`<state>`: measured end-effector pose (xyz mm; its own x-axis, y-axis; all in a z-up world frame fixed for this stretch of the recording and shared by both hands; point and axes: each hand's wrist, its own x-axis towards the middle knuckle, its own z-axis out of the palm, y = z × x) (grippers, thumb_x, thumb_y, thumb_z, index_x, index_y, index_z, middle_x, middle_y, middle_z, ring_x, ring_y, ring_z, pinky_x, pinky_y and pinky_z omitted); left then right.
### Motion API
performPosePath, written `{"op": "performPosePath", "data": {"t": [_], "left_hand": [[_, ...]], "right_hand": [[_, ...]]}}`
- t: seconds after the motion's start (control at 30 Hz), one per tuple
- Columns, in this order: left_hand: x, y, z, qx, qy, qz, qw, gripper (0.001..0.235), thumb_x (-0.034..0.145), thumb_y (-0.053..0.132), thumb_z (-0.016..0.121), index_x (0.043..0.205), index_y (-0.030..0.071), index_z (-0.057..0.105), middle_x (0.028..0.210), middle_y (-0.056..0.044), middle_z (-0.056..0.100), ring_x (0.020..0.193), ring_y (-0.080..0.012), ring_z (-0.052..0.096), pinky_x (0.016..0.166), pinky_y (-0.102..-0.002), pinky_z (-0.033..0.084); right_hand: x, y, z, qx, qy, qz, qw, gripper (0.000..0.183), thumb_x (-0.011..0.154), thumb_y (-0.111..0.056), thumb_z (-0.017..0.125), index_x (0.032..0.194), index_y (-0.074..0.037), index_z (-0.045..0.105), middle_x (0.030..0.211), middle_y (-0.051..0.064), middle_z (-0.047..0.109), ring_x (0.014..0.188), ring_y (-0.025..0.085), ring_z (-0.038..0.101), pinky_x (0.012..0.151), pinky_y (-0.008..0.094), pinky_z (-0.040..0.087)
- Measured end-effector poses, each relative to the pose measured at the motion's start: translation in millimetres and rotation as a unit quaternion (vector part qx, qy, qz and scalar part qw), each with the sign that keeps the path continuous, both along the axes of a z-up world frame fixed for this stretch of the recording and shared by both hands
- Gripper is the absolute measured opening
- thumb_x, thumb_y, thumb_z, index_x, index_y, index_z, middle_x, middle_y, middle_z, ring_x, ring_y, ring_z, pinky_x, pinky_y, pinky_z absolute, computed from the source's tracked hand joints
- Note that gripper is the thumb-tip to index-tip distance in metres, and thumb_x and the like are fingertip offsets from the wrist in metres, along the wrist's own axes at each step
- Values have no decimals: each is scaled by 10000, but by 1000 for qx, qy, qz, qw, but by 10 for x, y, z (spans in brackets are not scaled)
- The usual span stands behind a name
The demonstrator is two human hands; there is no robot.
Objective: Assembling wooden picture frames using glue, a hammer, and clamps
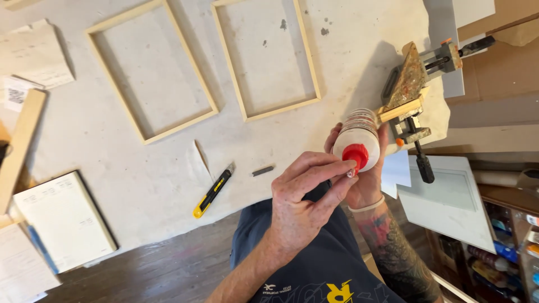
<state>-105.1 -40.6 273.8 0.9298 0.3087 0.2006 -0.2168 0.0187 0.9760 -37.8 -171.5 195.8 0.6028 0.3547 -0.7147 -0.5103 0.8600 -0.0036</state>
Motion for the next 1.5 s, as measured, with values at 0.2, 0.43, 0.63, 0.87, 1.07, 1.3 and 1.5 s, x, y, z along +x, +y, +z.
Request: {"op": "performPosePath", "data": {"t": [0.2,0.43,0.63,0.87,1.07,1.3,1.5], "left_hand": [[-284,161,280,56,22,3,998,221,852,81,851,1032,70,723,991,-72,727,879,-157,710,848,-269,595],[-1060,33,265,-10,135,87,987,92,829,96,864,876,113,787,790,-12,733,690,-50,635,627,-190,502],[-1534,-479,201,-106,180,185,960,51,835,62,840,845,94,802,810,-28,760,708,-42,652,632,-181,520],[-1938,-1063,50,-108,111,293,944,107,833,-26,845,930,-33,800,785,-117,752,747,-142,764,704,-252,644],[-2012,-1415,99,-143,92,314,934,79,846,-57,814,918,-63,783,763,-130,751,735,-129,745,686,-263,656],[-2031,-1702,22,-135,24,368,920,60,839,-80,801,882,-102,766,749,-168,722,701,-212,774,664,-305,649],[-2003,-1828,-108,-242,-17,346,906,43,854,-93,768,873,-121,741,731,-182,691,706,-256,778,650,-322,636]], "right_hand": [[-109,-214,7,-164,-191,-58,966,530,779,-520,790,1086,-94,717,1000,102,751,968,262,715,927,376,575],[-419,-511,108,-219,-380,28,898,721,821,-568,801,1323,-86,613,1152,111,737,1058,272,722,975,451,605],[-608,-681,88,-166,-376,137,901,640,814,-540,845,1262,-126,651,1143,122,735,1060,288,713,975,460,587],[-916,-1064,39,-151,-413,169,882,705,850,-549,753,1325,-86,511,1140,132,695,1043,219,731,1016,420,655],[-965,-1332,16,-134,-395,168,893,731,855,-533,744,1364,-84,472,1133,125,683,1063,234,717,1033,429,642],[-1160,-1323,72,-98,-356,159,916,674,875,-485,750,1344,-79,488,1114,118,697,1058,239,725,1014,444,643],[-1274,-1329,87,-76,-204,185,958,622,900,-422,744,1317,-18,523,1104,151,701,1059,285,726,975,470,643]]}}
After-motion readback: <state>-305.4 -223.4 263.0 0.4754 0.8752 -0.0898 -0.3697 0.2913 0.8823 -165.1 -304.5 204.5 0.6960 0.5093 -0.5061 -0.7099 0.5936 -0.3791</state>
